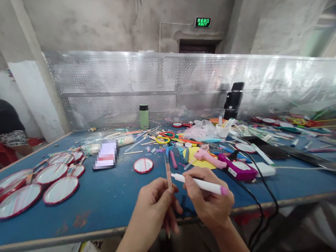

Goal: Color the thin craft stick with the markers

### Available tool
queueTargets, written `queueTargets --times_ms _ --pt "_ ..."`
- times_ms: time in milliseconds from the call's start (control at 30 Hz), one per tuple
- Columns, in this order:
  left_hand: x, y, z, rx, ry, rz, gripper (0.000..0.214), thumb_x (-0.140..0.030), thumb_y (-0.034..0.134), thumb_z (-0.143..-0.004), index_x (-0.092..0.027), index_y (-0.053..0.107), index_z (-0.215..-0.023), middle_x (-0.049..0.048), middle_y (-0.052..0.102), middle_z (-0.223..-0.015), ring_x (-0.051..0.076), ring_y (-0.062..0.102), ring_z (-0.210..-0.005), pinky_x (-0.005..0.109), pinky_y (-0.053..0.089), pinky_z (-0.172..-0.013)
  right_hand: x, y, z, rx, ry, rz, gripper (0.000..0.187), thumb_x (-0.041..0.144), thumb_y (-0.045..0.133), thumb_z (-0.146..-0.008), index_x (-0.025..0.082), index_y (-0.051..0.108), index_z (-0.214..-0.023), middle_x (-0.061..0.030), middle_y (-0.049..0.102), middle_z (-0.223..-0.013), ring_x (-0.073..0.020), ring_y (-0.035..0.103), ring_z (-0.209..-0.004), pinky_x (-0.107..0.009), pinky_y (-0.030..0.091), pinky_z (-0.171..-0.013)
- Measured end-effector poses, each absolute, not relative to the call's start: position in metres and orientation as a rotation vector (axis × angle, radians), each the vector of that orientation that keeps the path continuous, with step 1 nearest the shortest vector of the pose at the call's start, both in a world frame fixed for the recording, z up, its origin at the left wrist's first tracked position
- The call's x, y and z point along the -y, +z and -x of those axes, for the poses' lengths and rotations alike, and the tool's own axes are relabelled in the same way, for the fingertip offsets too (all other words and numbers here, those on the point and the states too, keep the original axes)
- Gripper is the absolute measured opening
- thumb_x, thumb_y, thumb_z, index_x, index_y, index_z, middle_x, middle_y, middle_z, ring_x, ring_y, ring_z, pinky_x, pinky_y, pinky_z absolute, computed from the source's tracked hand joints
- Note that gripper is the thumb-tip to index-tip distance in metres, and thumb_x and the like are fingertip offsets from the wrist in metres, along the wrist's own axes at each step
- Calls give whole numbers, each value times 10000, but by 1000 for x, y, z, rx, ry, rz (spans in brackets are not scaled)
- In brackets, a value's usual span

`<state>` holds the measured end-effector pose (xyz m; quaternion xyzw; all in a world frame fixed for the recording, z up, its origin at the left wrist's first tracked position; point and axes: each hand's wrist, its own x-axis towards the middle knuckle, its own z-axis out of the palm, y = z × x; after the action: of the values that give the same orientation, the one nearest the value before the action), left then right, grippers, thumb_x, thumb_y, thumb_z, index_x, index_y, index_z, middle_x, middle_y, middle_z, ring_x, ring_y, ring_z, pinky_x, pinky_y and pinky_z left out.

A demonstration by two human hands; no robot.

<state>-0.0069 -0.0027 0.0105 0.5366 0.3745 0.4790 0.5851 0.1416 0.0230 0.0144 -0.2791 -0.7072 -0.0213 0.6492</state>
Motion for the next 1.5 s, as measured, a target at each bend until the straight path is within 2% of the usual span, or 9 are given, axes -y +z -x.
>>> queueTargets --times_ms 667,900,1500 --pt "5 12 7 -868 1114 -1248 403 -562 631 -871 -164 572 -902 40 726 -700 92 608 -366 143 364 -345 -23 17 -141 1627 -47 645 138 131 585 -910 207 658 -822 20 660 -645 -105 609 -502 -219 487 -486" --pt "4 11 7 -878 1111 -1267 373 -532 610 -892 -163 568 -923 32 722 -701 90 613 -372 139 373 -346 -24 18 -141 1613 -37 631 135 107 597 -897 214 663 -848 33 667 -669 -97 623 -521 -212 497 -519" --pt "4 13 5 -904 1112 -1260 400 -560 630 -867 -164 579 -878 32 715 -675 92 604 -353 141 363 -337 -23 18 -140 1607 -60 623 132 143 585 -915 209 664 -834 14 675 -658 -110 621 -496 -224 503 -489"
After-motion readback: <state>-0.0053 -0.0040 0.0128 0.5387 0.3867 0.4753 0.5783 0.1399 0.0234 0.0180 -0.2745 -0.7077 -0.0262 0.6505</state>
